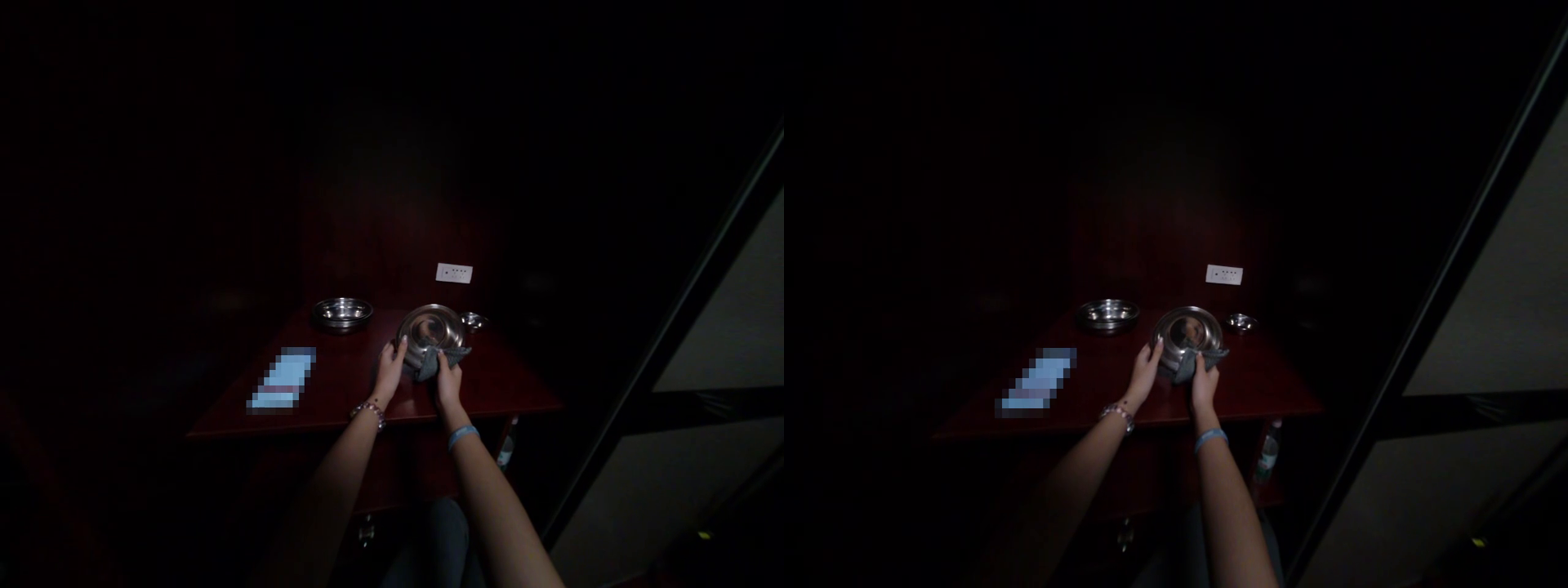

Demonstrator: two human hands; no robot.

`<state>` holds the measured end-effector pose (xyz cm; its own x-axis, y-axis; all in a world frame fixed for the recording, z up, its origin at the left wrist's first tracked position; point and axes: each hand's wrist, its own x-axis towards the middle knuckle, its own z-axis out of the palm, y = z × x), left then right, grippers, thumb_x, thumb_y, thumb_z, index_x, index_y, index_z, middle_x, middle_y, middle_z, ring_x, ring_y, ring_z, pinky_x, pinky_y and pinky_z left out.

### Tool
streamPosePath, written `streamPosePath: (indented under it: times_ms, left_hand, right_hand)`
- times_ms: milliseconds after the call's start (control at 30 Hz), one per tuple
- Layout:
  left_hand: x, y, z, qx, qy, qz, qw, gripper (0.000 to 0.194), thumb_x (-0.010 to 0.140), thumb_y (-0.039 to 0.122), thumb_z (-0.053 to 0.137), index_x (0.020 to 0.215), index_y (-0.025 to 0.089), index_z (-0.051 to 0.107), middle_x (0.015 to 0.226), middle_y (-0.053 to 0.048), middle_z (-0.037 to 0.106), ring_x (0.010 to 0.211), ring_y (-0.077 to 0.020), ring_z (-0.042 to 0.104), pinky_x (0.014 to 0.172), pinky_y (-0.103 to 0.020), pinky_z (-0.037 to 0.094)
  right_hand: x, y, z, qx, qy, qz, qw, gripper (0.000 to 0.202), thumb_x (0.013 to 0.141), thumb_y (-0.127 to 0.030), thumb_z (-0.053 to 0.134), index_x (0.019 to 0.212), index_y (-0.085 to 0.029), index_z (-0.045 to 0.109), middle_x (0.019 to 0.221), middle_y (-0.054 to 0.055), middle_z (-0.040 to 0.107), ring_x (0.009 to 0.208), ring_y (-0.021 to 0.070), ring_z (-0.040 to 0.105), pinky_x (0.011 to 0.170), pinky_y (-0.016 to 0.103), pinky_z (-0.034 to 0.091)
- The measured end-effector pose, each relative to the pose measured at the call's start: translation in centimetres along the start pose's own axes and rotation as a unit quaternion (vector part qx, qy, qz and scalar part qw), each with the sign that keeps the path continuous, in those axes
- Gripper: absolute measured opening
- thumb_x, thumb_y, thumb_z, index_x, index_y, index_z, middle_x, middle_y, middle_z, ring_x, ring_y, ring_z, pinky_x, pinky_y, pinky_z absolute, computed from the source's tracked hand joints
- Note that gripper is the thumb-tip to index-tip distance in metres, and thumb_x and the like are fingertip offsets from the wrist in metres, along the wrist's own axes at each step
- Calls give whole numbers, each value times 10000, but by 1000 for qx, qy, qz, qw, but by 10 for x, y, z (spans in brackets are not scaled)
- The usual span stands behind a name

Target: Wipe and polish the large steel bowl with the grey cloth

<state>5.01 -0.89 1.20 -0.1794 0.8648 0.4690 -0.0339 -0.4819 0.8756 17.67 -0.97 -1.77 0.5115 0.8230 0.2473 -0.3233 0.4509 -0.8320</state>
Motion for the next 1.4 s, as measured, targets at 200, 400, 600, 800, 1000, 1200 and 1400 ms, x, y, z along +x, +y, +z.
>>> streamPosePath:
  times_ms: [200,400,600,800,1000,1200,1400]
  left_hand:
    - [-1,-12,4,11,-73,-4,997,504,798,536,705,1120,149,692,1176,-134,736,1108,-247,670,1026,-379,487]
    - [-1,-22,7,60,-167,18,984,450,802,516,688,1021,128,746,1094,-152,763,1061,-267,688,1025,-413,488]
    - [0,-18,8,32,-134,-22,990,309,812,417,683,937,140,738,1034,-125,775,1023,-253,695,999,-394,500]
    - [4,-14,5,-16,-33,-53,998,352,801,474,693,927,145,688,1017,-113,764,1026,-245,691,967,-379,510]
    - [3,-5,3,-55,-47,-41,997,465,801,548,676,1022,139,693,1093,-122,757,1052,-248,689,972,-390,516]
    - [-3,-4,5,-31,-94,-63,993,430,715,428,813,1020,146,701,1099,-130,760,1069,-273,693,1012,-436,509]
    - [-5,-7,3,3,-108,-71,992,379,771,442,762,1002,151,689,1088,-125,759,1050,-254,692,999,-414,514]
  right_hand:
    - [3,5,-2,16,18,-9,1000,469,785,-445,691,1098,-97,708,1095,128,764,987,238,711,867,326,547]
    - [5,7,-3,21,14,2,1000,487,768,-460,710,1091,-95,709,1086,129,766,984,237,713,885,337,549]
    - [7,12,-4,20,21,-3,1000,463,763,-449,723,1065,-99,713,1035,121,773,944,231,718,854,334,559]
    - [7,10,-4,0,15,-26,1000,461,784,-438,702,1094,-98,711,1104,132,760,1011,235,704,901,335,540]
    - [10,11,-6,1,31,-22,999,474,776,-440,707,1101,-95,709,1101,135,763,1023,240,705,890,327,542]
    - [8,11,-4,17,30,-3,999,441,768,-442,717,1046,-100,716,1038,126,775,942,230,718,843,321,554]
    - [6,10,-3,3,17,-2,1000,416,771,-447,707,1004,-103,723,973,108,780,907,226,713,826,322,549]
